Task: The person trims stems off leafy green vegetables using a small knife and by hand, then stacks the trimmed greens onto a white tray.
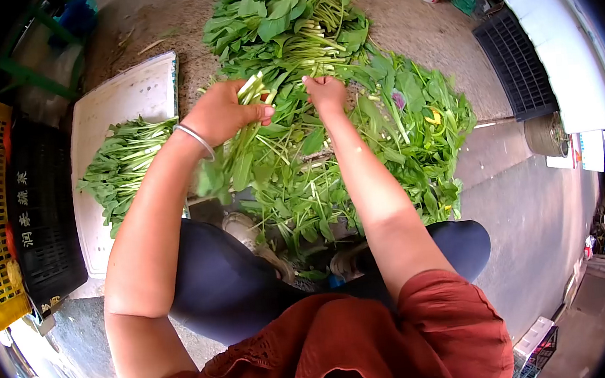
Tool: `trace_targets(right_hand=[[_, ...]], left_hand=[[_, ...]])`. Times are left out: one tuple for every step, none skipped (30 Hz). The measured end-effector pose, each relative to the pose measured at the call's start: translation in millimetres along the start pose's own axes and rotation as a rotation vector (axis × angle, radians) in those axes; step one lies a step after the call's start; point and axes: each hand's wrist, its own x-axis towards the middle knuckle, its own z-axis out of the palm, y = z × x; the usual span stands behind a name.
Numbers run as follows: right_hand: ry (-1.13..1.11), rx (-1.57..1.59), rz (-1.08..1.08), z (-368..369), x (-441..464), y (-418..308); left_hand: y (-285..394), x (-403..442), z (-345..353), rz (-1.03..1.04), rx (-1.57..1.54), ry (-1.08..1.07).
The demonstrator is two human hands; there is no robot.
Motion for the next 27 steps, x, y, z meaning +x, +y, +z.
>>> trace_targets(right_hand=[[-0.002,0.002,-0.002,1,3,2],[0.027,-0.249,-0.003,3,7,3],[0.057,-0.502,-0.004,4,12,5],[0.053,-0.447,0.035,5,14,9],[0.051,-0.451,0.033,4,17,14],[0.041,-0.213,0.114,3,14,14],[0.03,0.025,0.195,0,7,10],[-0.014,0.145,0.255,-9,1,6],[-0.018,0.137,0.258,-16,-7,2],[-0.091,0.253,0.223,-24,-15,0],[-0.159,0.37,0.192,-34,-25,0],[-0.155,0.366,0.199,-50,-37,-3],[-0.348,0.259,0.208,-69,-48,-7],[-0.541,0.151,0.213,-78,-53,-11],[-0.541,0.149,0.214,-77,-54,-16],[-0.395,0.038,0.204,-75,-54,-19],[-0.248,-0.072,0.194,-74,-54,-19],[-0.111,-0.084,0.09,-72,-33,0],[0.019,-0.168,-0.066,-65,-4,25],[0.148,-0.249,-0.226,-58,20,40],[0.148,-0.245,-0.224,-54,28,38],[0.107,-0.498,-0.275,-51,33,37],[0.063,-0.752,-0.327,-49,36,38],[0.062,-0.752,-0.328,-50,35,38],[0.024,-0.763,-0.388,-55,34,39],[-0.016,-0.774,-0.451,-58,33,39],[-0.022,-0.776,-0.454,-62,28,35]], left_hand=[[-3,2,0,0.0,0.002,0.003],[-4,4,-1,-0.022,0.022,-0.013],[0,4,-1,-0.045,0.041,-0.029],[7,2,-3,-0.058,0.115,-0.024],[8,2,-6,-0.059,0.11,-0.022],[8,2,-7,-0.068,0.088,-0.012],[6,2,-8,-0.079,0.066,-0.002],[3,2,-9,-0.084,0.058,-0.001],[0,3,-9,-0.092,0.054,0.021],[-3,3,-8,-0.101,0.049,0.04],[-5,3,-7,-0.107,0.04,0.033],[-5,2,-9,-0.096,0.042,0.039],[-4,1,-10,-0.083,0.046,0.047],[-1,-1,-10,-0.087,0.04,0.08],[3,-2,-11,-0.088,0.039,0.079],[6,-3,-11,-0.082,-0.005,0.088],[8,-5,-10,-0.077,-0.048,0.094],[11,-5,-10,-0.098,-0.067,0.098],[9,-4,-9,-0.101,-0.066,0.094],[6,-2,-11,-0.079,-0.034,0.125],[5,-1,-12,-0.058,-0.002,0.155],[6,-2,-14,-0.035,-0.004,0.191],[3,-2,-17,-0.036,-0.001,0.191],[4,-1,-20,-0.039,-0.049,0.225],[4,-1,-23,-0.041,-0.098,0.26],[5,-3,-26,-0.081,0.004,0.273],[-1,-1,-28,-0.085,0.001,0.278]])
